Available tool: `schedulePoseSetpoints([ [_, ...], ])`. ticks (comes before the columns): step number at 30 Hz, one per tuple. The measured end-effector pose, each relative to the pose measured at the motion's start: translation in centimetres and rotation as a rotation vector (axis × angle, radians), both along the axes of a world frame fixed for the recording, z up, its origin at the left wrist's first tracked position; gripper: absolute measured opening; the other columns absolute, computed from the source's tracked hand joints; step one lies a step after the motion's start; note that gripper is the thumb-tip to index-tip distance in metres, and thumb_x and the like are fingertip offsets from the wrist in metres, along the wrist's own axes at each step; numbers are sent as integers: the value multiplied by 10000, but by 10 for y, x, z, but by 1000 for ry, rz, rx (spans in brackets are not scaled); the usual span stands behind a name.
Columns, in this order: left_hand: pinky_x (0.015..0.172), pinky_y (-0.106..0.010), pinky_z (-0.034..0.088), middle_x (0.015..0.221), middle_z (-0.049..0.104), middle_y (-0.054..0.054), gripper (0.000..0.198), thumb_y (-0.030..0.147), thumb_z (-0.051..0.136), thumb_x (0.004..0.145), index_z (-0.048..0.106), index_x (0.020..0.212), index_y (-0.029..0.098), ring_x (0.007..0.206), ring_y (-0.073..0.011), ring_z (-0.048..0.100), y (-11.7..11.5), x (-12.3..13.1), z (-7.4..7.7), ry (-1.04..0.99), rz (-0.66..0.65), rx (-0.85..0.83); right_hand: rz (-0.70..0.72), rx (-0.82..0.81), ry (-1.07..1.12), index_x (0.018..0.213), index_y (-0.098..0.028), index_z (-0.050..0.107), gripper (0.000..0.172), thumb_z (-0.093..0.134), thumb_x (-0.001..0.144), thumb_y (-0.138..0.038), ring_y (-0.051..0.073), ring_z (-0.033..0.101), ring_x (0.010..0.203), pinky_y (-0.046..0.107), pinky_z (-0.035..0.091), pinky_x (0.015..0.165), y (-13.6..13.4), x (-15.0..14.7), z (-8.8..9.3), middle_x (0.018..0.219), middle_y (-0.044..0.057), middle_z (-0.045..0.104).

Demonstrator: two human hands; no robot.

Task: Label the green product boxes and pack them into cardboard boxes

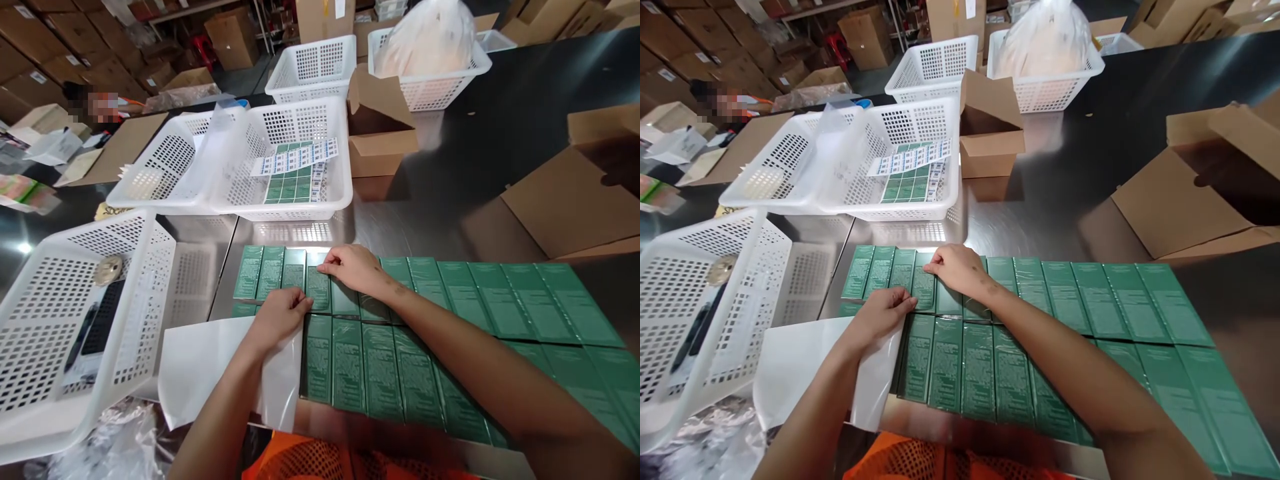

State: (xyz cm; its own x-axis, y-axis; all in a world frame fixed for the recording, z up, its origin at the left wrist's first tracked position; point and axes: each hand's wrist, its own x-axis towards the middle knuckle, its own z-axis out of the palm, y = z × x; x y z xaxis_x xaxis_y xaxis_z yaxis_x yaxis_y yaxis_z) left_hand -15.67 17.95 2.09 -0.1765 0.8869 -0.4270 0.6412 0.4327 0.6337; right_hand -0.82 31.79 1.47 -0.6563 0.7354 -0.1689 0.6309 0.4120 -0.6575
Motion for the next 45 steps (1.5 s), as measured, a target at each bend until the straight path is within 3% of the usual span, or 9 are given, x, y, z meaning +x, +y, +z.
schedulePoseSetpoints([
  [6,574,-279,270,566,397,49,345,457,454,841,413,595,219,574,-144,368,0,-2,-1,-55,-3,-15,4,-14,13,740,-231,708,202,690,853,-398,167,597,671,285,327,579,0,0,-1,729,2,702],
  [26,607,-294,272,541,444,34,313,282,523,868,421,578,226,584,-169,424,4,9,0,177,22,-40,-37,172,24,731,-225,686,165,738,833,-345,180,586,721,297,360,617,-13,0,-8,819,11,659],
  [30,604,-297,278,556,511,14,310,278,566,859,444,578,226,614,-189,488,5,11,-1,221,43,-43,-133,197,34,727,-206,656,243,806,741,-396,177,572,692,304,396,628,-16,-2,-11,904,32,602],
  [33,588,-290,284,582,558,0,305,287,612,835,467,574,222,629,-195,526,-1,13,1,238,82,-11,-237,253,59,922,-188,581,441,855,652,-405,195,571,717,306,405,616,-12,-2,-15,974,54,582],
  [36,579,-282,286,595,573,5,261,328,601,858,517,634,225,634,-195,550,-10,14,11,278,188,90,-206,229,115,1039,-193,501,432,779,730,-310,203,583,785,310,426,678,-9,1,-14,942,39,594],
  [39,609,-278,331,639,596,8,294,430,413,967,556,803,231,644,-192,567,-20,14,27,344,380,238,-51,6,229,1060,-202,481,339,665,834,-375,174,585,739,310,450,700,-23,8,0,851,7,590],
  [42,638,-270,384,658,610,4,349,489,349,977,542,855,224,643,-184,576,-26,15,43,340,621,459,161,-323,349,1179,-214,451,571,732,759,-480,170,620,781,295,485,675,-58,18,21,983,39,610],
  [44,638,-266,406,670,624,-3,332,497,399,953,547,841,221,654,-186,589,-27,16,53,288,741,600,259,-399,353,1245,-225,455,689,808,677,-392,178,631,800,282,481,649,-81,23,33,1026,49,630],
  [45,649,-267,418,708,647,-15,332,500,411,945,564,859,218,690,-193,608,-29,15,57,257,770,639,264,-388,350,1234,-222,490,641,797,681,-327,176,628,777,276,468,634,-90,25,38,982,38,650],
])
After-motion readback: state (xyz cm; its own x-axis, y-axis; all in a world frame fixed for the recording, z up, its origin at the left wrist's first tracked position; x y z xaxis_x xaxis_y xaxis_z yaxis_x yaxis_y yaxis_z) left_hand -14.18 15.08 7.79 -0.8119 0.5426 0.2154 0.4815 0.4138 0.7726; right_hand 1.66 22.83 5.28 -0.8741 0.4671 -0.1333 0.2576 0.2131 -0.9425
